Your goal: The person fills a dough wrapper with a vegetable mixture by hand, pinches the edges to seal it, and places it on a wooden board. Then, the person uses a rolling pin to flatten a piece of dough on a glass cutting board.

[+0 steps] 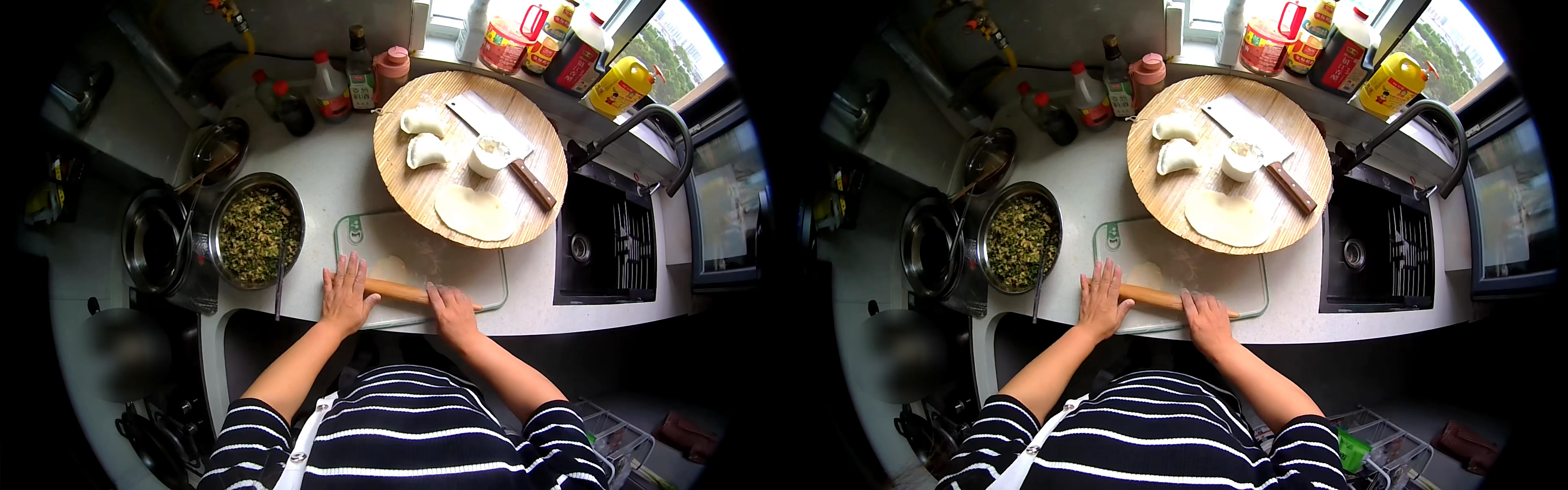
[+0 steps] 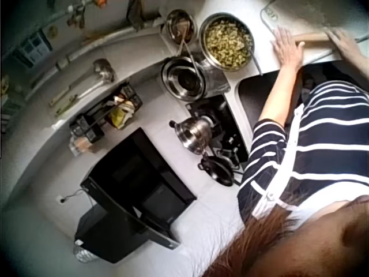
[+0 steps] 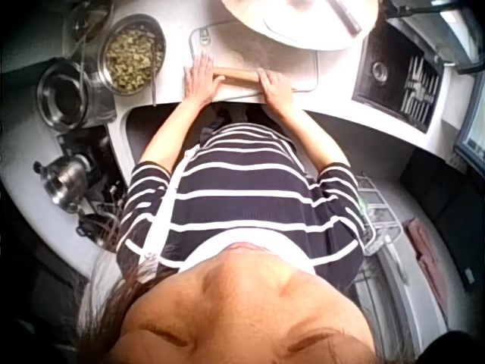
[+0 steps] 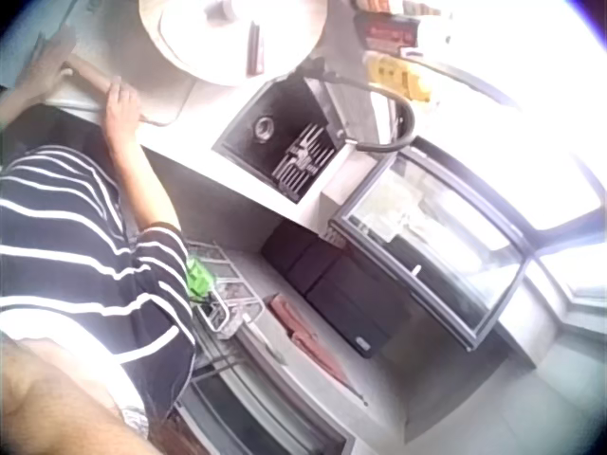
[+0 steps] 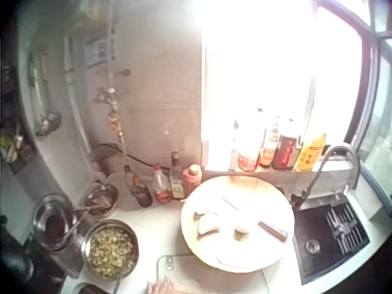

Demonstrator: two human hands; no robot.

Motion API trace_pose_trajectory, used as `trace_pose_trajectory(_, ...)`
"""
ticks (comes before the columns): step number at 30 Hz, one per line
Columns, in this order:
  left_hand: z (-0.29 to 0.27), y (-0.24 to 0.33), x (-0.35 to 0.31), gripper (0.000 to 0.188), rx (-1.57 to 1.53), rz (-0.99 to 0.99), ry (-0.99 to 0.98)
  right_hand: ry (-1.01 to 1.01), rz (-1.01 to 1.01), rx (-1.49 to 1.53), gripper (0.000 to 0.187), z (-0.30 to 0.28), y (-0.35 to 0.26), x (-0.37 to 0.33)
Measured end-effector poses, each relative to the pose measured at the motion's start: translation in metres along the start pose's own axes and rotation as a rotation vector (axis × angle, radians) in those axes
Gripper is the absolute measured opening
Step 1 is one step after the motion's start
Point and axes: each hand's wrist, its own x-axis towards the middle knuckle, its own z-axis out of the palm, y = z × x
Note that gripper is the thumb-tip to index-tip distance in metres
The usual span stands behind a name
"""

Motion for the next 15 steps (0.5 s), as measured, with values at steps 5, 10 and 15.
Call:
trace_pose_trajectory(5, -0.011, 0.002, 0.093, 0.073, 0.018, -0.186, 0.007, -0.006, 0.152, -0.125, 0.061, 0.019, 0.017, 0.047)
trace_pose_trajectory(10, -0.006, 0.004, 0.081, 0.074, 0.030, -0.177, 0.011, -0.078, 0.240, -0.015, 0.088, 0.015, -0.001, 0.031)
trace_pose_trajectory(15, 0.007, -0.001, 0.023, 0.077, 0.042, -0.048, -0.025, -0.205, 0.137, -0.010, 0.098, 0.006, -0.008, -0.011)
